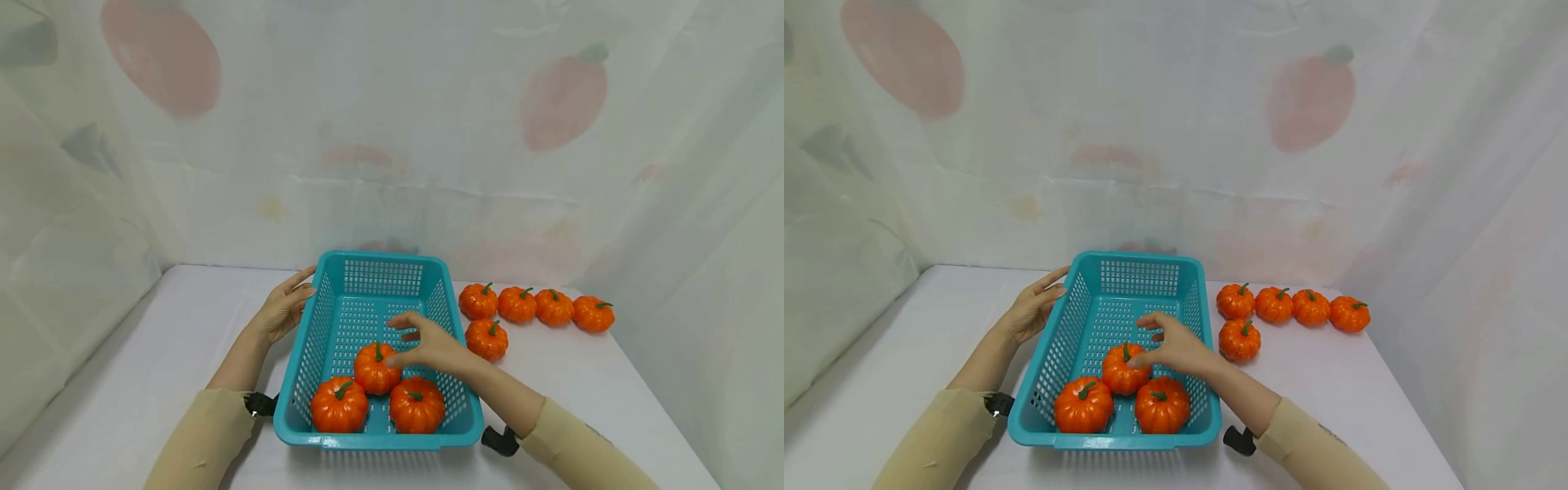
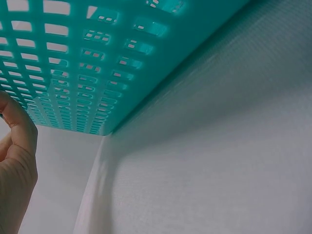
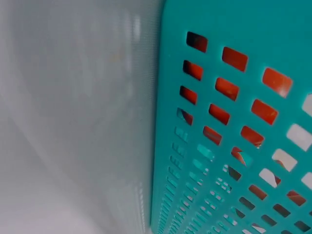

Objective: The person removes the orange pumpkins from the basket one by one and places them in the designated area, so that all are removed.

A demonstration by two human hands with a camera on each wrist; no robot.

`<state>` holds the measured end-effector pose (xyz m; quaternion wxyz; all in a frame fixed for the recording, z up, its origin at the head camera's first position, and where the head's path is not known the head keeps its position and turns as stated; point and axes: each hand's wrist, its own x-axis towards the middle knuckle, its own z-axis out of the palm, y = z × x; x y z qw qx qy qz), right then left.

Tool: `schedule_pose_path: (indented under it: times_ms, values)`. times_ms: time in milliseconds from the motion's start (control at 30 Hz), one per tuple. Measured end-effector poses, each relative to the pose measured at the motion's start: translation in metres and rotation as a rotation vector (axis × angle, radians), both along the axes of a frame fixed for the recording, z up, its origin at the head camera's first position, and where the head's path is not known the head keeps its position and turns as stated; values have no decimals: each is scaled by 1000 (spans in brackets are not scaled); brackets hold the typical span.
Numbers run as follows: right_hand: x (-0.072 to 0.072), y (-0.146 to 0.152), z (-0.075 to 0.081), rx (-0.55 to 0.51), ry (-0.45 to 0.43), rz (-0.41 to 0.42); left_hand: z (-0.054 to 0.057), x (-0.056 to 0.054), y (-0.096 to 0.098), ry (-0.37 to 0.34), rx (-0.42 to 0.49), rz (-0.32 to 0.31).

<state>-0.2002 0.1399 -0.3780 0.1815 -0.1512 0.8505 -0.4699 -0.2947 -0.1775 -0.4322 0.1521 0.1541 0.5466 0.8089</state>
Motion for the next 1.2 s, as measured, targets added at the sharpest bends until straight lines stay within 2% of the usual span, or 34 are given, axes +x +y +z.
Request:
schedule_pose_path:
  times_ms: [233,567,767,1200]
  values:
    - [-4,-7,-1,84,-97,53,-2,-2,-1,6,0,14]
    - [-7,-15,-3,189,-145,72,-3,-2,0,2,-3,19]
    - [-10,-18,-5,207,-96,100,-3,-3,0,5,14,2]
    - [-8,-21,-11,340,46,202,-4,-3,0,3,12,1]
